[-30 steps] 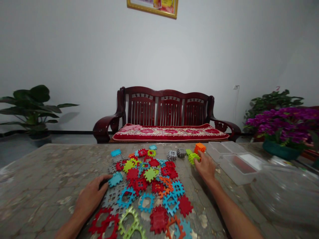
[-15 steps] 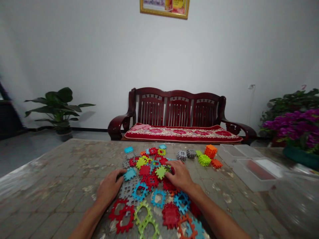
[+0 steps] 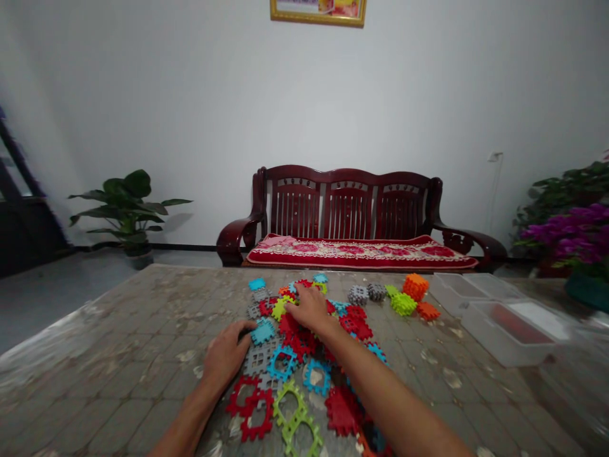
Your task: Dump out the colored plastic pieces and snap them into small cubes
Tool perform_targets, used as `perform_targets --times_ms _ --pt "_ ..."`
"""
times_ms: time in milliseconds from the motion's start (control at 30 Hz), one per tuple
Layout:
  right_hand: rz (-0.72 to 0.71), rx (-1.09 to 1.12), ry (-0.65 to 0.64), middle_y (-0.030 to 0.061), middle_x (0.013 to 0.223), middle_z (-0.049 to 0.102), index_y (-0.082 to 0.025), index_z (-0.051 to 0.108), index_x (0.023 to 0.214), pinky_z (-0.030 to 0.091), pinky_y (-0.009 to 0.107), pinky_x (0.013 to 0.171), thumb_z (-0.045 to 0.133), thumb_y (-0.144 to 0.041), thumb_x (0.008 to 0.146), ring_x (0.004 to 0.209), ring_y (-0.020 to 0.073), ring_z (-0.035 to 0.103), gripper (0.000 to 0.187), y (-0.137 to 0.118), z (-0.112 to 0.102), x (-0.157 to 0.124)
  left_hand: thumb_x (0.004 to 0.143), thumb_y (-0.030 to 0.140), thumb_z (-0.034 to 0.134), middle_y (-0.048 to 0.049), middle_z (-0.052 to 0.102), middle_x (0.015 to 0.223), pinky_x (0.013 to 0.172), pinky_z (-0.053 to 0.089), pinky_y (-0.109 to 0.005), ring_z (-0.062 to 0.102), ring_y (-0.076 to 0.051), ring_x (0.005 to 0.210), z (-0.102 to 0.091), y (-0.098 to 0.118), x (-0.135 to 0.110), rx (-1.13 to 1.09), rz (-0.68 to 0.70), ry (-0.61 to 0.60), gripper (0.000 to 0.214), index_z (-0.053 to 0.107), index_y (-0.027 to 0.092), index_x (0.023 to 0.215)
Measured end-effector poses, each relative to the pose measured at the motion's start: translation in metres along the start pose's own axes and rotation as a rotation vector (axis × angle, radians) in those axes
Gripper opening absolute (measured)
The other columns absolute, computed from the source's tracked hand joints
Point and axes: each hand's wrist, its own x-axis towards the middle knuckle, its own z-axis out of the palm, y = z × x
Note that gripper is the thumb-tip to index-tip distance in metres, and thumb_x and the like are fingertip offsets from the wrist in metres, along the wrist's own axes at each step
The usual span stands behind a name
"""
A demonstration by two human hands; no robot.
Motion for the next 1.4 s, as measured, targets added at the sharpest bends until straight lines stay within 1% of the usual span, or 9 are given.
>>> perform_targets --times_ms 133,233,400,567,733,833,1000,1167,1400 --pt "0.027 -0.028 -0.002 0.012 0.131 0.069 -0.022 0.056 0.144 0.043 0.041 0.104 0.066 -0.032 0.083 0.125 0.0293 0.058 0.063 -0.015 0.012 0.009 0.09 0.021 0.048 -0.0039 0.075 0.123 0.109 0.044 -0.041 0.065 -0.024 0.12 0.0 0.001 -0.001 -0.011 -0.008 0.01 0.033 0.073 0.024 0.111" --pt "0.013 0.028 0.027 0.0079 0.125 0.072 -0.026 0.061 0.139 0.045 0.037 0.101 0.065 -0.023 0.08 0.12 0.0266 0.061 0.059 -0.019 0.016 0.01 0.09 0.02 0.048 -0.0035 0.075 0.123 0.109 0.044 -0.04 0.065 -0.023 0.12 0.0 0.003 -0.001 -0.012 -0.013 0.012 0.033 0.073 0.024 0.111" --pt "-0.036 0.396 0.06 0.0013 0.099 0.078 -0.025 0.074 0.119 0.051 0.03 0.083 0.063 -0.018 0.075 0.091 0.0197 0.068 0.046 -0.005 0.001 0.003 0.09 0.023 0.049 -0.002 0.076 0.122 0.108 0.045 -0.041 0.065 -0.024 0.12 0.0 0.001 0.0 -0.005 -0.007 0.01 0.032 0.073 0.026 0.109" --pt "0.063 0.694 0.167 0.0019 0.084 0.076 -0.018 0.077 0.107 0.053 0.031 0.075 0.064 -0.026 0.069 0.077 0.0192 0.067 0.041 0.064 -0.038 -0.029 0.09 0.025 0.047 -0.0027 0.076 0.122 0.107 0.046 -0.041 0.066 -0.024 0.119 0.003 -0.003 0.002 0.016 0.006 0.012 0.033 0.073 0.026 0.11" --pt "0.329 0.832 0.192 0.0043 0.083 0.075 -0.017 0.076 0.1 0.051 0.028 0.061 0.068 -0.036 0.062 0.071 0.0196 0.067 0.043 0.16 -0.069 -0.077 0.089 0.026 0.047 -0.003 0.076 0.122 0.105 0.047 -0.04 0.067 -0.025 0.117 0.003 -0.005 0.005 0.017 0.006 0.011 0.034 0.074 0.025 0.111" --pt "0.441 0.755 0.183 0.0057 0.084 0.077 -0.017 0.077 0.099 0.053 0.029 0.061 0.067 -0.041 0.065 0.073 0.0214 0.07 0.043 0.202 -0.078 -0.094 0.089 0.027 0.046 -0.0028 0.076 0.123 0.105 0.047 -0.04 0.067 -0.025 0.118 0.003 -0.006 0.005 0.029 0.007 0.009 0.035 0.074 0.026 0.11" --pt "0.443 0.316 0.394 0.0097 0.102 0.08 -0.019 0.079 0.099 0.057 0.039 0.089 0.061 -0.031 0.072 0.102 0.0279 0.073 0.034 0.235 -0.078 -0.1 0.089 0.032 0.045 -0.0031 0.076 0.122 0.104 0.049 -0.039 0.068 -0.026 0.116 0.005 -0.011 0.007 0.021 0.012 -0.003 0.037 0.073 0.026 0.112" --pt "0.388 0.199 0.34 0.0106 0.114 0.078 -0.019 0.077 0.113 0.054 0.039 0.094 0.061 -0.028 0.077 0.101 0.0255 0.073 0.041 0.23 -0.07 -0.105 0.089 0.035 0.042 -0.0048 0.076 0.123 0.104 0.048 -0.042 0.067 -0.027 0.117 0.005 -0.014 0.01 0.008 0.005 -0.022 0.04 0.073 0.025 0.113" --pt "0.211 -0.02 0.08 0.012 0.13 0.071 -0.02 0.071 0.129 0.046 0.045 0.106 0.078 -0.032 0.066 0.12 0.0324 0.063 0.064 0.209 -0.074 -0.115 0.088 0.037 0.042 -0.0033 0.076 0.122 0.105 0.048 -0.041 0.068 -0.026 0.117 0.004 -0.014 0.01 0.012 0.013 -0.024 0.041 0.073 0.026 0.113"
